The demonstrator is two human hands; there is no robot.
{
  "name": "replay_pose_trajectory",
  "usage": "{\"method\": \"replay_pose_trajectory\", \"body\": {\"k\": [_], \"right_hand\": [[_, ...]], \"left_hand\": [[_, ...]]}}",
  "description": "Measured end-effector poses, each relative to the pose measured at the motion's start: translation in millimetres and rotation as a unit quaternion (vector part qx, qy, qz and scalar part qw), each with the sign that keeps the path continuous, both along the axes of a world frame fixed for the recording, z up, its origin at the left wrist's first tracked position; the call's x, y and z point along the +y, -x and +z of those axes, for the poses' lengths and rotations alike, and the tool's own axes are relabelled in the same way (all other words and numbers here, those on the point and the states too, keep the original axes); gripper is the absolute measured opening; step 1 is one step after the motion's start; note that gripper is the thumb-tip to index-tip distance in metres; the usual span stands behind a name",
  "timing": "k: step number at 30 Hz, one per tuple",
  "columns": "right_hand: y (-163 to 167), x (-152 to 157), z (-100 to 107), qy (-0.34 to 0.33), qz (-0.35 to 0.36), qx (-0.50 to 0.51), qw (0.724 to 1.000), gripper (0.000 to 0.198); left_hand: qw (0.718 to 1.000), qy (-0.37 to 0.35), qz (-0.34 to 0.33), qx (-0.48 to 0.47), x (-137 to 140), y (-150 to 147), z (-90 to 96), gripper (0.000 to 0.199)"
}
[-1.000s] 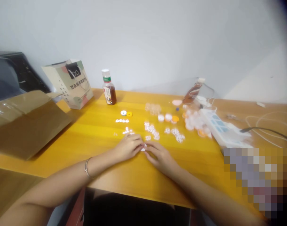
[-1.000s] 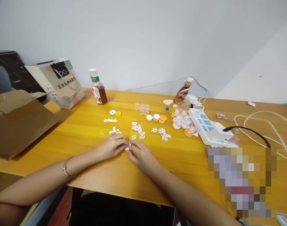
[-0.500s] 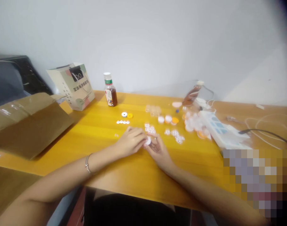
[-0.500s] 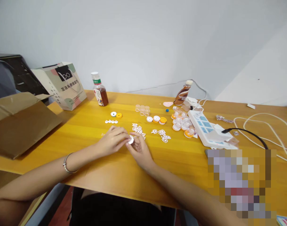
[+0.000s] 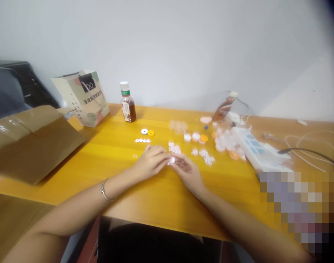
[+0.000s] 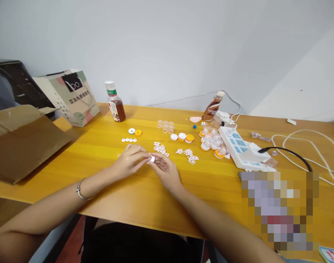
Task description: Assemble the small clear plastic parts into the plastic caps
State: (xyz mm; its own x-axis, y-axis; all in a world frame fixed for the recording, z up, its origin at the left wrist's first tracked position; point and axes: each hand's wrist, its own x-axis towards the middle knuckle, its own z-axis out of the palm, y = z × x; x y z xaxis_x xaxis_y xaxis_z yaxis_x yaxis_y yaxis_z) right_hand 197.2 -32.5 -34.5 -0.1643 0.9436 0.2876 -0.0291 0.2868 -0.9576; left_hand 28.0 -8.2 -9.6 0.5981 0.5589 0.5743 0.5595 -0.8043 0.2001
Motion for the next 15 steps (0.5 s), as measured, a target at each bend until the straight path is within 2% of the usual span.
{"method": "replay_pose_trajectory", "body": {"k": [4, 9, 11, 15], "right_hand": [[-3, 0, 0, 0.004, -0.014, -0.001, 1.0, 0.025], [-7, 5, -3, 0.016, -0.041, -0.015, 0.999, 0.027], [-8, 7, -3, 0.015, -0.049, -0.025, 0.998, 0.028], [-9, 8, -3, 0.029, -0.049, -0.031, 0.998, 0.029]], "left_hand": [[0.999, 0.013, -0.013, -0.03, 2, 7, 4.1, 0.018], [0.998, 0.018, 0.028, -0.053, 25, 28, 8.8, 0.019], [0.998, 0.041, 0.025, -0.031, 37, 39, 8.8, 0.018], [0.993, 0.087, 0.006, 0.076, 53, 57, 6.7, 0.017]]}}
